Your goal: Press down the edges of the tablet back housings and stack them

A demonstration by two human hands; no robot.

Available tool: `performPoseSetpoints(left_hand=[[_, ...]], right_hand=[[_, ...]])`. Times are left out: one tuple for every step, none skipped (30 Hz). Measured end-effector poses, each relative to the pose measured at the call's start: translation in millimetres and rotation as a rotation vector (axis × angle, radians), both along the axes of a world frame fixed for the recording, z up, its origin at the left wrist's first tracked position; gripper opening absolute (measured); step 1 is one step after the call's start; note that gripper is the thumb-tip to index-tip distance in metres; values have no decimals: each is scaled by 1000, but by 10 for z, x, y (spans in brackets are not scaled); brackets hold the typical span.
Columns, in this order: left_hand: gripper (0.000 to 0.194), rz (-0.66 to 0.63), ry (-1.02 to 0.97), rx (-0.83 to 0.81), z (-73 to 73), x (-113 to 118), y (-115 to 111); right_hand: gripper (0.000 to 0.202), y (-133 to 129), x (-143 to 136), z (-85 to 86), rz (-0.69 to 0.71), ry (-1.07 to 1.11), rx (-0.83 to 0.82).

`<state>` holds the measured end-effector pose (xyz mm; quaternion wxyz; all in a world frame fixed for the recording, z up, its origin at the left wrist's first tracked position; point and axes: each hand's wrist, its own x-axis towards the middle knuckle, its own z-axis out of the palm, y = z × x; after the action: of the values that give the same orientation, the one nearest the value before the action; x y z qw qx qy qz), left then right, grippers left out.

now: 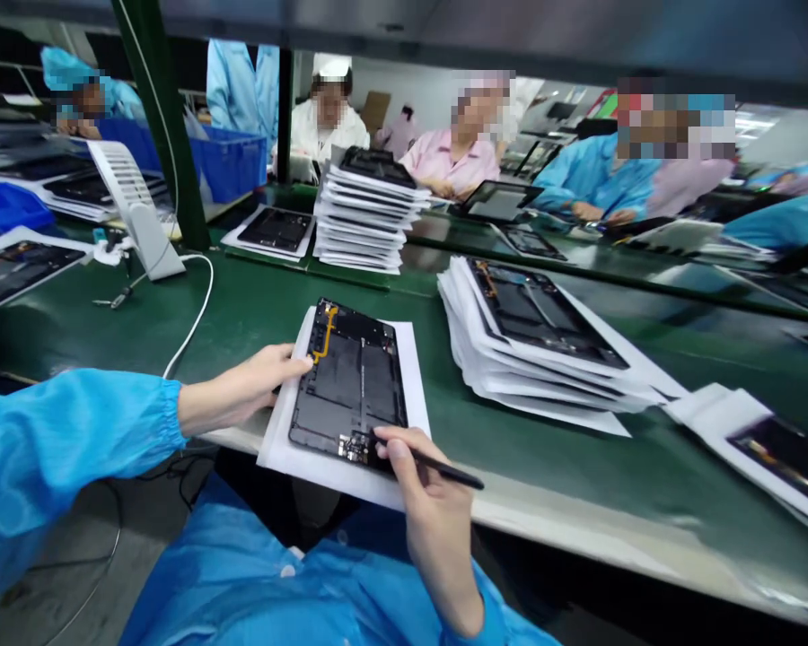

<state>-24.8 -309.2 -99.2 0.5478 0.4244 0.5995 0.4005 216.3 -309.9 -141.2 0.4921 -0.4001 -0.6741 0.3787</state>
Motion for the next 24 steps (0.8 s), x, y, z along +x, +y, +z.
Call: performPoseSetpoints(left_hand=[[53, -41, 52, 28, -58, -21, 32], [45, -59, 113, 59, -109, -58, 72], [38, -48, 179, 93, -144, -113, 122], [31, -14, 246, 132, -157, -191, 183], [26, 25, 318, 181, -141, -292, 256], [22, 71, 391, 239, -92, -416, 342], [18, 122, 460, 301, -12, -561, 440], [16, 179, 524, 364, 97, -720, 550], [14, 244, 586, 425, 227, -887, 672], [13, 316, 644, 480, 368, -1056, 808], [14, 397, 697, 523, 511, -1218, 956], [17, 480, 744, 553, 644, -1370, 1116], [21, 560, 782, 569, 759, -1509, 1287], [26, 632, 810, 569, 850, -1633, 1466], [30, 693, 830, 557, 914, -1741, 1649], [32, 744, 842, 534, 951, -1836, 1831], [34, 782, 847, 502, 961, -1916, 2008], [35, 810, 849, 466, 948, -1982, 2176], [35, 827, 850, 430, 917, -2036, 2329], [36, 838, 851, 396, 870, -2078, 2466], [36, 844, 855, 366, 814, -2111, 2584], [36, 848, 862, 340, 753, -2135, 2684], [37, 852, 874, 319, 694, -2153, 2767], [37, 857, 888, 302, 642, -2165, 2833]], right_hand=[[22, -6, -17, -16, 9, 7, 6], [22, -4, -32, -25, 38, 7, 11], [23, 11, -44, -21, 83, 0, 15], [24, 39, -52, -4, 139, -11, 21], [25, 82, -56, 27, 193, -25, 28], [25, 139, -56, 70, 245, -40, 38], [26, 211, -55, 119, 287, -56, 51], [26, 295, -58, 168, 320, -73, 66], [27, 391, -69, 211, 350, -92, 75], [29, 496, -93, 243, 380, -107, 73], [31, 608, -134, 260, 412, -118, 48], [35, 722, -194, 262, 447, -125, 5], [40, 835, -272, 250, 480, -129, -47], [44, 942, -364, 227, 511, -132, -98], [48, 1039, -461, 197, 534, -130, -139], [51, 1121, -556, 165, 549, -128, -166], [52, 1186, -641, 132, 559, -127, -178], [53, 1233, -708, 102, 566, -128, -182], [53, 1264, -754, 75, 572, -130, -187], [52, 1280, -778, 52, 578, -134, -194], [52, 1286, -784, 33, 586, -140, -203], [51, 1287, -776, 19, 597, -146, -214], [51, 1286, -761, 9, 610, -148, -226], [50, 1287, -743, 4, 624, -147, -237]])
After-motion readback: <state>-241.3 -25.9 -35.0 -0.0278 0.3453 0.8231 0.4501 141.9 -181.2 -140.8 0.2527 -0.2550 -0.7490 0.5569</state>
